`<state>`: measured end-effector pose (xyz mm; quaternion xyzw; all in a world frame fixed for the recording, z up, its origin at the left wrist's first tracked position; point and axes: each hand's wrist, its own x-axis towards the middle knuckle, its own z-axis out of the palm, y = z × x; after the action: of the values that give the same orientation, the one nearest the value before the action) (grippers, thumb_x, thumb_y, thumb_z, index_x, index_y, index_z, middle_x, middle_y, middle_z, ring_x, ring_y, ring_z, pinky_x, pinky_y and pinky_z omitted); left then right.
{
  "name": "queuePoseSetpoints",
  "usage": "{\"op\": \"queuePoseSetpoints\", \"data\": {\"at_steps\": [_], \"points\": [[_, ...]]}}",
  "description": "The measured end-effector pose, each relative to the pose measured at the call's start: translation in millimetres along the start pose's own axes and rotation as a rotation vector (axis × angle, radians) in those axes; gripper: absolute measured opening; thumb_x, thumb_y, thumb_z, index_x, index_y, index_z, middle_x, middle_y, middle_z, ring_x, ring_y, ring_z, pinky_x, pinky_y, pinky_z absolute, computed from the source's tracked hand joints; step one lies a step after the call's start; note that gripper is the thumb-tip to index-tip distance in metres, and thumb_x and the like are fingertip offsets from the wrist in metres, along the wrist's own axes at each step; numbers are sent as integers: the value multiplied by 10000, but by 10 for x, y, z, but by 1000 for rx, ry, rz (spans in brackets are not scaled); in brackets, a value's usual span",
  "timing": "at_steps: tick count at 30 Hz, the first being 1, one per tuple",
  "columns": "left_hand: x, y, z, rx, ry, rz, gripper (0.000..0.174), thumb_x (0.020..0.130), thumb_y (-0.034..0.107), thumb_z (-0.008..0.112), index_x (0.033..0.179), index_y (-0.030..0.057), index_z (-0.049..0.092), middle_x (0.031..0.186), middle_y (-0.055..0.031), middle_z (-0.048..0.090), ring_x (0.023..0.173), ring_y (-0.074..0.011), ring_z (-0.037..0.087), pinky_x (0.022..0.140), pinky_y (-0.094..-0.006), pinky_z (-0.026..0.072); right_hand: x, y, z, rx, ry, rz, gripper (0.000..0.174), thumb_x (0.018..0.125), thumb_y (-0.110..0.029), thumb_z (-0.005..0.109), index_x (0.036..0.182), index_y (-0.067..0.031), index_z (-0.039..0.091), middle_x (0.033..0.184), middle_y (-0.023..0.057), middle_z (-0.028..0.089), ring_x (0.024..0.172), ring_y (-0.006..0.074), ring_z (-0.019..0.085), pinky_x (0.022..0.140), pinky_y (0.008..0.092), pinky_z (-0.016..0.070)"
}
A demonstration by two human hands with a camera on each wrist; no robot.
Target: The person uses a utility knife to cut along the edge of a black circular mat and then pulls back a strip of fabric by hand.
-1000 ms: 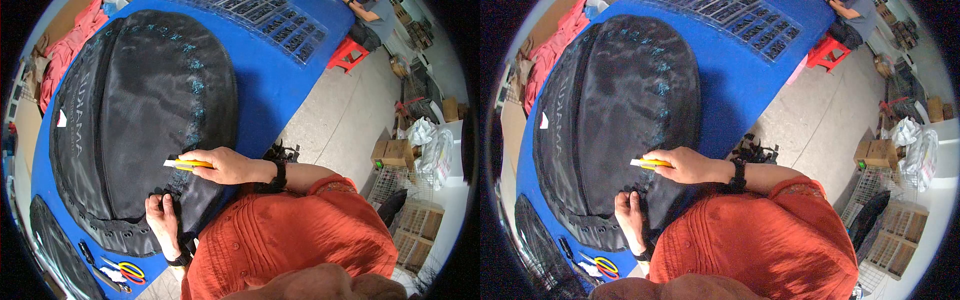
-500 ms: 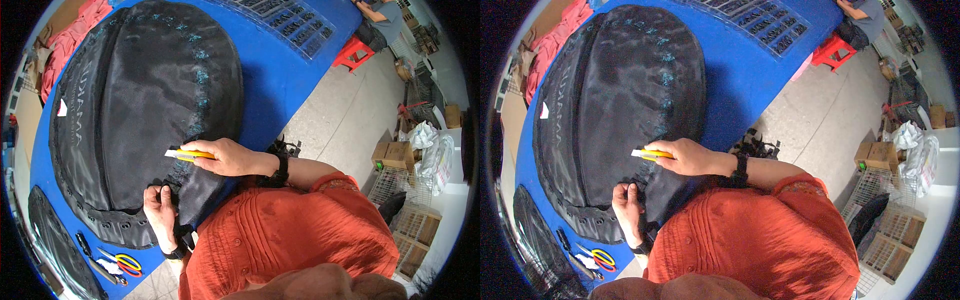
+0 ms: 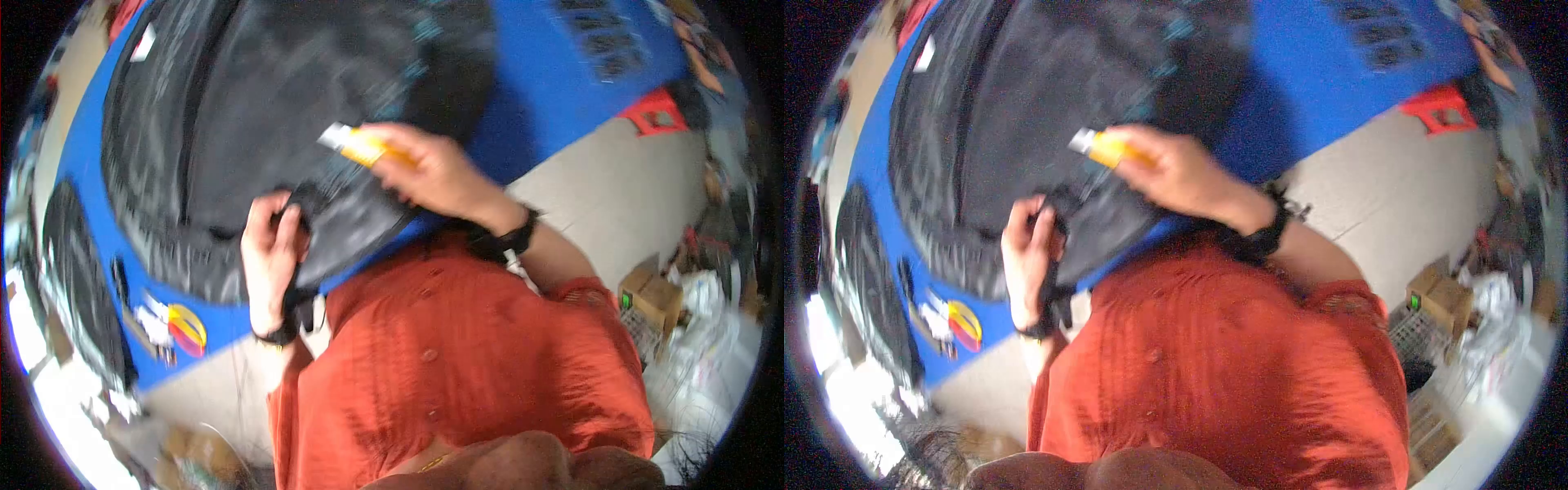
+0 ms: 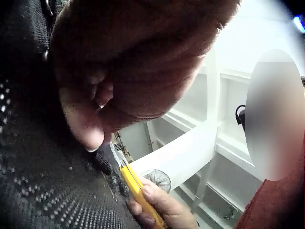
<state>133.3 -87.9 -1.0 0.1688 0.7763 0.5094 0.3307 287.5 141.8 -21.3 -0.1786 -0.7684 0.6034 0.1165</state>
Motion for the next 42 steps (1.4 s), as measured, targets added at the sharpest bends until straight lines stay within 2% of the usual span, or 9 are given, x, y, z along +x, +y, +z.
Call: {"op": "queuePoseSetpoints", "data": {"at_steps": [3, 6, 12, 15, 21, 26, 31, 37, 42], "points": [[-155, -50, -93, -212, 20, -3, 252, 1043, 15, 613, 1294, 16, 603, 945, -80, 695, 756, -117, 665, 673, -257, 563, -51, -147, 16, 20, -9, 153, 431, 1072, -245, 648, 1491, -164, 594, 955, -8, 703, 727, 44, 614, 629, 216, 541], [-425, -122, -202, -220, 105, 191, 298, 1030, -31, 605, 1326, -3, 598, 1299, -82, 618, 1001, -139, 690, 792, -269, 601, -87, -74, -25, 52, -52, 199, 453, 1075, -242, 640, 1522, -210, 577, 913, -18, 690, 688, 19, 586, 610, 193, 519], [-1178, -127, -564, 28, -163, 260, 205, 1013, 91, 673, 1160, -45, 714, 1207, -174, 667, 949, -190, 694, 830, -322, 570, -81, -30, -19, 45, -63, 143, 455, 1087, -264, 629, 1535, -212, 567, 900, -7, 685, 686, 11, 582, 593, 180, 506], [-1364, -13, -510, 55, -514, 339, 318, 1053, 137, 611, 1279, -74, 688, 1357, -277, 650, 1149, -396, 703, 1025, -471, 534, -81, 7, -36, 1, -74, 103, 453, 1091, -280, 627, 1534, -209, 568, 901, -3, 689, 686, 12, 585, 592, 181, 513], [-1657, -244, -476, -227, -751, 278, 342, 1096, 99, 501, 1296, -146, 629, 1392, -317, 628, 1350, -468, 593, 1187, -547, 422, -99, 54, -38, -42, -78, 60, 449, 1095, -290, 618, 1535, -212, 568, 911, 9, 703, 695, 15, 604, 596, 183, 528], [-1769, -273, -456, -279, -715, 295, 119, 960, -67, 524, 939, -54, 640, 1144, -233, 735, 1191, -435, 698, 1071, -481, 551, -80, 120, -69, -39, -98, 9, 455, 1093, -294, 621, 1539, -218, 565, 917, 16, 709, 698, 17, 609, 596, 185, 531], [-1831, -434, -529, -211, -821, 197, 244, 876, -100, 531, 698, 23, 417, 916, -185, 734, 1054, -398, 755, 969, -419, 599, -76, 118, -79, -53, -103, 15, 487, 1103, -278, 603, 1572, -177, 520, 924, 14, 691, 692, 21, 588, 600, 185, 518], [-1908, -330, -541, -310, -747, 201, 181, 966, -68, 523, 943, -42, 700, 1096, -200, 763, 1126, -370, 739, 964, -390, 591, -63, 103, -64, -47, -98, 47, 457, 1098, -288, 613, 1546, -215, 558, 939, 18, 701, 707, 20, 597, 605, 186, 524], [-2059, -445, -571, -297, -590, 167, 147, 1019, 63, 661, 1072, -55, 731, 1168, -196, 760, 1192, -339, 715, 1020, -398, 565, -64, 66, -55, -96, -72, 61, 450, 1101, -279, 606, 1543, -209, 561, 928, 18, 695, 700, 23, 594, 601, 186, 517]]}}
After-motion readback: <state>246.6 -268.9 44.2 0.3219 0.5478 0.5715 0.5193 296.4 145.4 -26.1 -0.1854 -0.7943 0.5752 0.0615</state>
